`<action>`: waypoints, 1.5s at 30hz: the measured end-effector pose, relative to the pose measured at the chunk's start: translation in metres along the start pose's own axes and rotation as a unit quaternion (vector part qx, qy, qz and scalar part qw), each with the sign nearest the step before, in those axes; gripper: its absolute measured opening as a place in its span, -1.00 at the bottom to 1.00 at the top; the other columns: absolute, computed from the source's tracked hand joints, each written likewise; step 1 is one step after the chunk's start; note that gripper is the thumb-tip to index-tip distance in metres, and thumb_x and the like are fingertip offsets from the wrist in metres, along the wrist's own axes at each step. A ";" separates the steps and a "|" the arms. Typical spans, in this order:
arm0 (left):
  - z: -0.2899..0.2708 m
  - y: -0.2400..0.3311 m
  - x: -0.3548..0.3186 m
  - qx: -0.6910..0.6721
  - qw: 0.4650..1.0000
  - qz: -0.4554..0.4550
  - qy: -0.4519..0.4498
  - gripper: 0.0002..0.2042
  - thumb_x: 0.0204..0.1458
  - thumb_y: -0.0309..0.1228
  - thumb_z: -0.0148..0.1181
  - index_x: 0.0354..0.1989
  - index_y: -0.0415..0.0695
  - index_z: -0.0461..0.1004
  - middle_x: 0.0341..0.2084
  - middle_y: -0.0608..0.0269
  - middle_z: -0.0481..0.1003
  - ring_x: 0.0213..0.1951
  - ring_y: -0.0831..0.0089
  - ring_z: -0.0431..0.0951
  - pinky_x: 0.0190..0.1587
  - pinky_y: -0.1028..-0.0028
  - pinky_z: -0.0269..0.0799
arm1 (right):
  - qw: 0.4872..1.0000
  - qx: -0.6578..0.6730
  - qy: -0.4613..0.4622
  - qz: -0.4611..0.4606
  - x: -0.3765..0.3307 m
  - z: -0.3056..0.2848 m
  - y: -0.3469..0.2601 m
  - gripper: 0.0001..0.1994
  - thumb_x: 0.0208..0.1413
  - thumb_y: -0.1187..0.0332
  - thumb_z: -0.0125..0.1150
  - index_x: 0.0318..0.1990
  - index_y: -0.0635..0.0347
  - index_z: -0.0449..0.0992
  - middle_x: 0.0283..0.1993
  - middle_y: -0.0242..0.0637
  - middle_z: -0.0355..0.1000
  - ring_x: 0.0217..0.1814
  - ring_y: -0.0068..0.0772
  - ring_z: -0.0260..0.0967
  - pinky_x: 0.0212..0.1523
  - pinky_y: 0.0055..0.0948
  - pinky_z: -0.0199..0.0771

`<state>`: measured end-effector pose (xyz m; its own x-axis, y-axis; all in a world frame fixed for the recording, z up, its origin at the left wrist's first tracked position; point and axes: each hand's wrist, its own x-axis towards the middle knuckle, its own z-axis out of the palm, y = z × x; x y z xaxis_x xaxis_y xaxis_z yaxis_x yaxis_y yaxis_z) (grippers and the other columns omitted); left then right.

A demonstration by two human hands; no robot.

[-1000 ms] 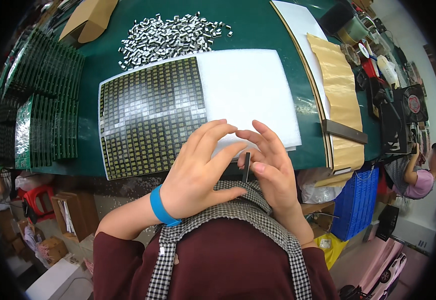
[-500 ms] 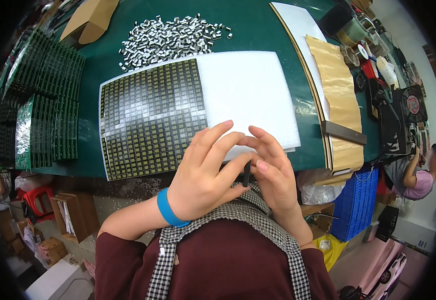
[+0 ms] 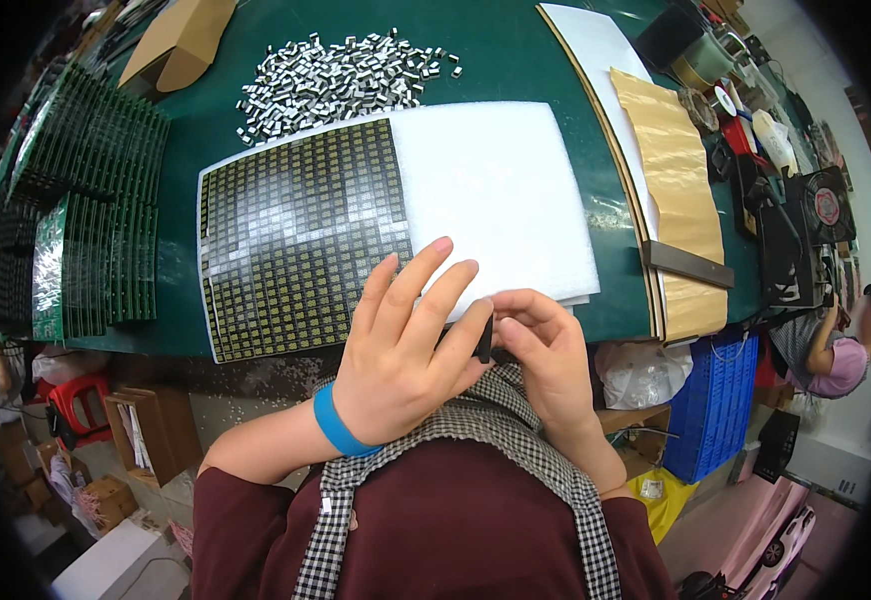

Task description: The person picks up small silver rectangular components from a pile on a green table and places them onto a white foam sheet. They use a small black tool to press or adjust the components on the foam. The person repeats this process, handling the components one at a time.

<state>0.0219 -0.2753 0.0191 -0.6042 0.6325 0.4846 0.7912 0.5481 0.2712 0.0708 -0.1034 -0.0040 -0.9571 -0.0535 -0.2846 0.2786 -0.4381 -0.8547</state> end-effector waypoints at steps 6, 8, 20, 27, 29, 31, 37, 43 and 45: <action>-0.005 -0.001 0.001 -0.013 1.000 -0.015 -0.001 -0.46 -0.39 -0.19 0.41 -0.15 -0.15 0.49 0.00 0.10 0.36 0.13 0.08 0.30 0.11 0.10 0.24 | 0.999 0.002 0.018 -0.030 0.001 0.002 0.005 -0.84 0.14 0.46 0.14 -0.15 0.33 0.45 -0.24 -0.29 0.47 -0.17 -0.54 0.41 -0.06 -0.52 0.40; -0.013 -0.014 -0.003 -0.051 0.997 -0.061 0.002 -0.44 -0.35 -0.18 0.38 -0.10 -0.17 0.47 -0.01 0.13 0.37 0.10 0.15 0.33 0.09 0.12 0.25 | 0.999 0.022 0.024 -0.037 0.001 0.000 0.005 -0.84 0.14 0.46 0.13 -0.15 0.33 0.45 -0.25 -0.29 0.47 -0.17 -0.54 0.40 -0.06 -0.52 0.38; 0.010 -0.021 -0.026 0.237 0.963 0.105 -0.071 -0.73 -0.24 -0.57 0.09 -0.30 -0.44 0.49 -0.34 -0.06 0.49 -0.27 0.18 0.53 -0.27 0.46 0.53 | 0.997 0.032 0.035 -0.056 0.001 -0.002 0.009 -0.83 0.08 0.52 0.18 -0.16 0.36 0.48 -0.27 -0.31 0.46 -0.20 -0.55 0.39 -0.10 -0.55 0.37; -0.004 -0.038 -0.022 0.063 0.991 0.103 -0.060 -0.71 -0.26 -0.60 0.14 -0.26 -0.39 0.49 -0.38 -0.01 0.49 -0.36 0.21 0.53 -0.35 0.47 0.50 | 0.984 -0.107 0.070 -0.121 -0.001 0.005 0.006 -0.84 0.03 0.54 0.24 -0.20 0.34 0.51 -0.26 -0.31 0.46 -0.21 -0.52 0.40 -0.13 -0.54 0.41; -0.010 -0.046 -0.021 -0.078 0.995 0.037 -0.051 -0.71 -0.31 -0.66 0.18 -0.29 -0.36 0.50 -0.38 0.00 0.49 -0.38 0.20 0.53 -0.35 0.47 0.50 | 0.958 -0.207 0.077 -0.180 0.001 0.004 0.005 -0.84 -0.01 0.54 0.26 -0.23 0.34 0.52 -0.26 -0.29 0.46 -0.23 -0.48 0.41 -0.16 -0.53 0.42; -0.020 -0.038 -0.014 -0.246 0.961 -0.121 -0.040 -0.76 -0.20 -0.68 0.21 -0.26 -0.34 0.52 -0.39 0.15 0.52 -0.32 0.39 0.56 -0.27 0.50 0.52 | 0.910 -0.326 0.071 -0.247 0.002 0.003 0.005 -0.83 -0.05 0.56 0.28 -0.26 0.33 0.52 -0.27 -0.26 0.46 -0.27 -0.43 0.42 -0.21 -0.51 0.43; -0.010 -0.031 -0.011 -0.673 0.608 -0.412 -0.091 -0.80 0.01 -0.62 0.19 -0.17 -0.38 0.50 -0.31 0.05 0.56 -0.24 0.41 0.59 -0.13 0.51 0.53 | 0.781 -0.467 0.044 -0.413 0.005 0.013 0.001 -0.77 -0.21 0.58 0.34 -0.31 0.27 0.53 -0.33 -0.24 0.45 -0.35 -0.29 0.42 -0.39 -0.45 0.42; -0.001 -0.028 -0.011 -0.709 0.577 -0.395 -0.091 -0.81 0.02 -0.64 0.17 -0.16 -0.40 0.49 -0.31 0.04 0.56 -0.24 0.39 0.60 -0.12 0.51 0.54 | 0.771 -0.466 0.046 -0.431 0.007 0.012 0.000 -0.78 -0.21 0.58 0.33 -0.32 0.25 0.54 -0.35 -0.27 0.45 -0.37 -0.33 0.42 -0.42 -0.45 0.41; 0.001 -0.028 -0.011 -0.715 0.572 -0.393 -0.090 -0.81 0.02 -0.64 0.17 -0.16 -0.41 0.49 -0.31 0.03 0.56 -0.24 0.39 0.60 -0.12 0.51 0.54 | 0.772 -0.462 0.046 -0.433 0.008 0.012 0.000 -0.78 -0.21 0.58 0.34 -0.31 0.25 0.54 -0.35 -0.27 0.46 -0.38 -0.34 0.42 -0.42 -0.46 0.41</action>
<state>0.0062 -0.2971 0.0055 -0.7246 0.6145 -0.3121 -0.5397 -0.2243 0.8115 0.0626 -0.1145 -0.0016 -0.8179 -0.0177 0.5751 -0.4860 0.5562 -0.6741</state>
